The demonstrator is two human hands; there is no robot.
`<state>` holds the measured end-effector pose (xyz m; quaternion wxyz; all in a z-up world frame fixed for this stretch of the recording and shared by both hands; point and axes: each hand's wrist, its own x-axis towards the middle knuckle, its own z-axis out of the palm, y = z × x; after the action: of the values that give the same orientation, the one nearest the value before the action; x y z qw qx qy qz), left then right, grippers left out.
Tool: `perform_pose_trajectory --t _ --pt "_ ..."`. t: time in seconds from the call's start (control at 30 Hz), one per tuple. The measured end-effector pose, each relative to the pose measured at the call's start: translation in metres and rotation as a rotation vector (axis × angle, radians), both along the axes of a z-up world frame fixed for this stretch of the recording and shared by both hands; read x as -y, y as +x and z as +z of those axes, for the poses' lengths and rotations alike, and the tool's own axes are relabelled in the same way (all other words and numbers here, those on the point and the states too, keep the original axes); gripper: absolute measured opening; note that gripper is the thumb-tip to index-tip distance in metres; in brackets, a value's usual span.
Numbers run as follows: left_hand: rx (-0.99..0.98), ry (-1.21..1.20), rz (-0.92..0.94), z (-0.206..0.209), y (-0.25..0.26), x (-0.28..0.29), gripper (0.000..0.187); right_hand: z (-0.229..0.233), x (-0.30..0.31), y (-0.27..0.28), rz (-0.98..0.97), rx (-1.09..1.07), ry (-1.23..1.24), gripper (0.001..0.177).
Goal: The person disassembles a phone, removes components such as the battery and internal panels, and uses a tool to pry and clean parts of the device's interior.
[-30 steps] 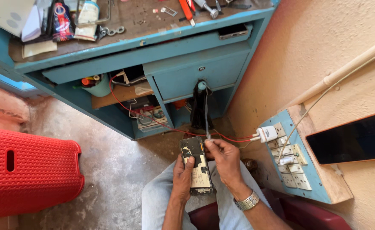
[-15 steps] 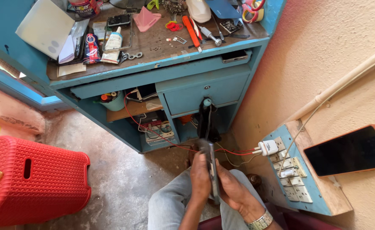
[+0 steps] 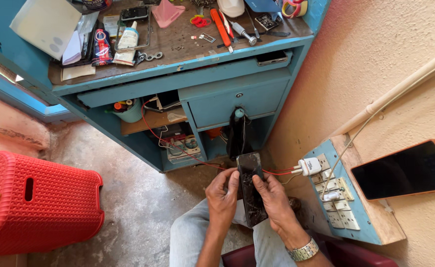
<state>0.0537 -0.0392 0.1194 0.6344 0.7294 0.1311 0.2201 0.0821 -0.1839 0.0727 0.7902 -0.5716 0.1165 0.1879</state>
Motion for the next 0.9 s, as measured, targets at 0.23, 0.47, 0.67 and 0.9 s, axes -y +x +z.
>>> perform_pose_trajectory --t 0.23,0.47,0.67,0.9 --pt "-0.154 -0.076 0.034 0.004 -0.001 -0.004 0.020 0.008 -0.004 -0.006 -0.085 0.227 -0.256 0.041" --pt "-0.256 0.181 -0.042 -0.015 0.005 -0.014 0.018 0.024 -0.004 -0.013 -0.069 0.326 -0.575 0.043" --pt "-0.144 0.238 -0.045 -0.052 0.009 -0.007 0.017 0.014 -0.005 -0.013 -0.085 0.374 -0.549 0.044" --pt "-0.177 -0.120 -0.147 -0.028 0.005 -0.011 0.021 0.017 -0.006 -0.006 -0.092 0.254 -0.363 0.039"
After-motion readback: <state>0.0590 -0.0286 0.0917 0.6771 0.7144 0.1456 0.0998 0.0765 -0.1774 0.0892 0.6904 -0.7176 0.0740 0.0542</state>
